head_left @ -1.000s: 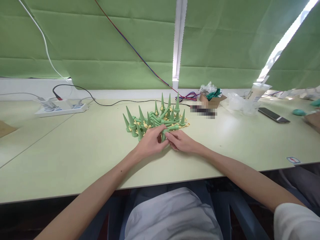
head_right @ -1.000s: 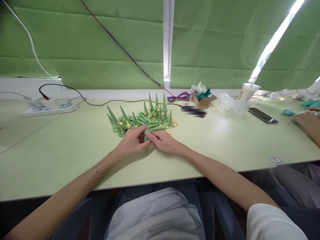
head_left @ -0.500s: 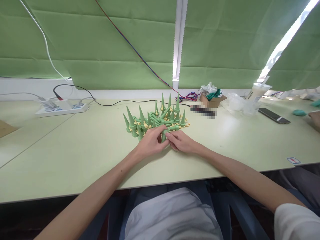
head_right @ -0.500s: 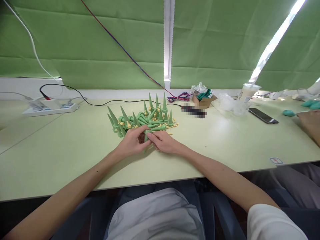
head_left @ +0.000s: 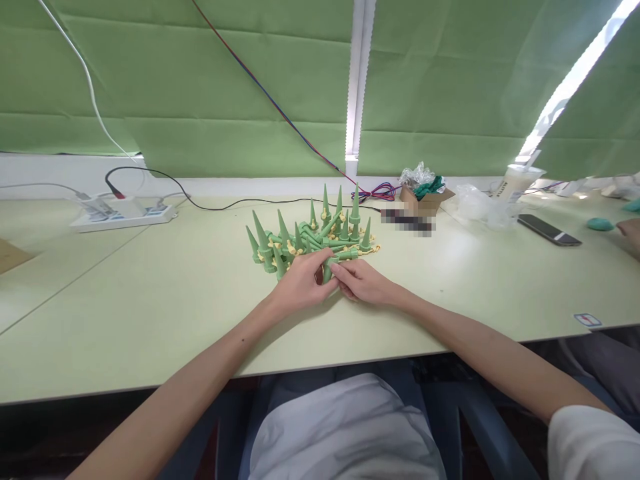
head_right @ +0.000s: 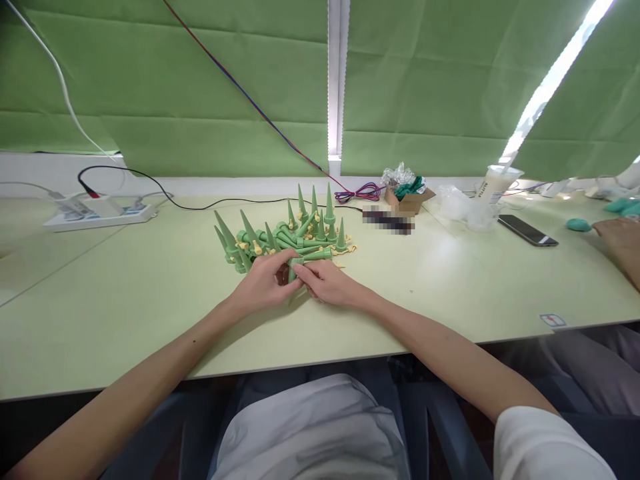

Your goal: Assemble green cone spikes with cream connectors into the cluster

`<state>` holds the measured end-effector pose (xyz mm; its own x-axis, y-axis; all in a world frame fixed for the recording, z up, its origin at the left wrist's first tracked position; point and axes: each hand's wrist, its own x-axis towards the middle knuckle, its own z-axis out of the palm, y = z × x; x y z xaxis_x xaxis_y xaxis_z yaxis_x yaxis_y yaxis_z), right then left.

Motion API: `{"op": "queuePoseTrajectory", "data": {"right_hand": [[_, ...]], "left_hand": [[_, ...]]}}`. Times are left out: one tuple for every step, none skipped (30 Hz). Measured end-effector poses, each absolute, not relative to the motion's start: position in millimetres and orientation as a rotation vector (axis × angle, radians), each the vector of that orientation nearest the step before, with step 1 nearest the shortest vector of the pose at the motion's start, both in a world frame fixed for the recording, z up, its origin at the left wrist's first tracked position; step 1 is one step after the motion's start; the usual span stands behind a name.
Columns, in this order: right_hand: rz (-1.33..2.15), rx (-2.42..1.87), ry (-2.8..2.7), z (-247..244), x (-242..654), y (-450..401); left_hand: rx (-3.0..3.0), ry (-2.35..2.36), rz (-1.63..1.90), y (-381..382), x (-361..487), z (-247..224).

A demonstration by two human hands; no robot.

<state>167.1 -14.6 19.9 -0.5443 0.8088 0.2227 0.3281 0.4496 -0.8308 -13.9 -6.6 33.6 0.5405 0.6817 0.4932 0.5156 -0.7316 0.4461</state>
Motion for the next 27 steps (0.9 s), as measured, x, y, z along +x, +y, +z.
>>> {"op": "queuePoseTrajectory", "data": {"right_hand": [[1.0, -0.949, -2.09, 20.1, 167.0, -14.7], [0.992, -0.954, -2.095, 20.3, 167.0, -14.7], [0.982, -0.961, -2.099, 20.7, 167.0, -14.7], [0.971, -0.969, -2.107, 21.2, 167.1, -14.7], [0.958, -0.98, -2.116, 21.8, 167.3, -14.7], [0.941, -0.992, -2.126, 22.3, 167.5, -14.7], [0.921, -1.005, -2.138, 22.8, 167.7, -14.5], [0.898, -1.018, -2.149, 23.2, 168.0, -14.3], [0.878, -1.027, -2.16, 23.5, 168.3, -14.1], [0.861, -1.032, -2.168, 23.5, 168.6, -13.9], [0.852, -1.033, -2.171, 23.3, 168.7, -13.6], [0.852, -1.03, -2.172, 22.8, 168.8, -13.3], [0.856, -1.025, -2.167, 22.2, 168.9, -13.1], [0.861, -1.019, -2.159, 21.4, 168.8, -12.9], [0.865, -1.011, -2.15, 20.6, 168.7, -12.6], [0.867, -1.003, -2.142, 19.8, 168.6, -12.4], [0.867, -0.997, -2.136, 19.0, 168.5, -12.2], [0.865, -0.993, -2.131, 18.3, 168.4, -11.9], [0.864, -0.992, -2.127, 17.7, 168.3, -11.7], [0.864, -0.992, -2.124, 17.1, 168.3, -11.4], [0.863, -0.993, -2.121, 16.5, 168.3, -11.2], [0.86, -0.997, -2.118, 16.0, 168.3, -10.9], [0.856, -1.001, -2.116, 15.5, 168.4, -10.7], [0.853, -1.003, -2.114, 15.1, 168.3, -10.6], [0.851, -1.007, -2.113, 14.7, 168.3, -10.5], [0.855, -1.011, -2.112, 14.5, 168.2, -10.5], [0.861, -1.016, -2.108, 14.5, 168.0, -10.6]], "left_hand": [[2.533, 1.004, 0.97, -6.4, -14.0, 33.5], [2.534, 1.005, 0.967, -6.2, -14.1, 33.4], [2.537, 1.007, 0.966, -6.0, -14.3, 33.3], [2.542, 1.007, 0.966, -5.7, -14.6, 33.2], [2.549, 1.007, 0.965, -5.4, -14.8, 33.1], [2.557, 1.006, 0.962, -5.1, -15.0, 33.0], [2.566, 1.006, 0.959, -4.8, -15.2, 33.0], [2.574, 1.005, 0.957, -4.6, -15.4, 33.0], [2.582, 1.005, 0.956, -4.5, -15.4, 33.1], [2.587, 1.002, 0.958, -4.5, -15.4, 33.1], [2.59, 0.999, 0.961, -4.6, -15.4, 33.2], [2.587, 0.995, 0.963, -4.8, -15.3, 33.3], [2.58, 0.991, 0.964, -5.0, -15.1, 33.3], [2.569, 0.986, 0.964, -5.2, -15.0, 33.2], [2.556, 0.981, 0.963, -5.3, -15.0, 33.1], [2.543, 0.974, 0.965, -5.3, -14.9, 32.9], [2.531, 0.966, 0.968, -5.2, -14.9, 32.6], [2.523, 0.957, 0.975, -5.0, -14.9, 32.4], [2.517, 0.952, 0.981, -4.8, -14.9, 32.2], [2.511, 0.949, 0.984, -4.7, -14.9, 32.0], [2.502, 0.947, 0.983, -4.5, -14.9, 31.9], [2.492, 0.947, 0.98, -4.4, -14.8, 31.8], [2.48, 0.949, 0.976, -4.2, -14.8, 31.7], [2.469, 0.951, 0.971, -4.1, -14.8, 31.6], [2.46, 0.954, 0.967, -4.1, -14.8, 31.5], [2.454, 0.956, 0.967, -4.0, -14.8, 31.4], [2.451, 0.959, 0.967, -3.9, -14.9, 31.3]]}}
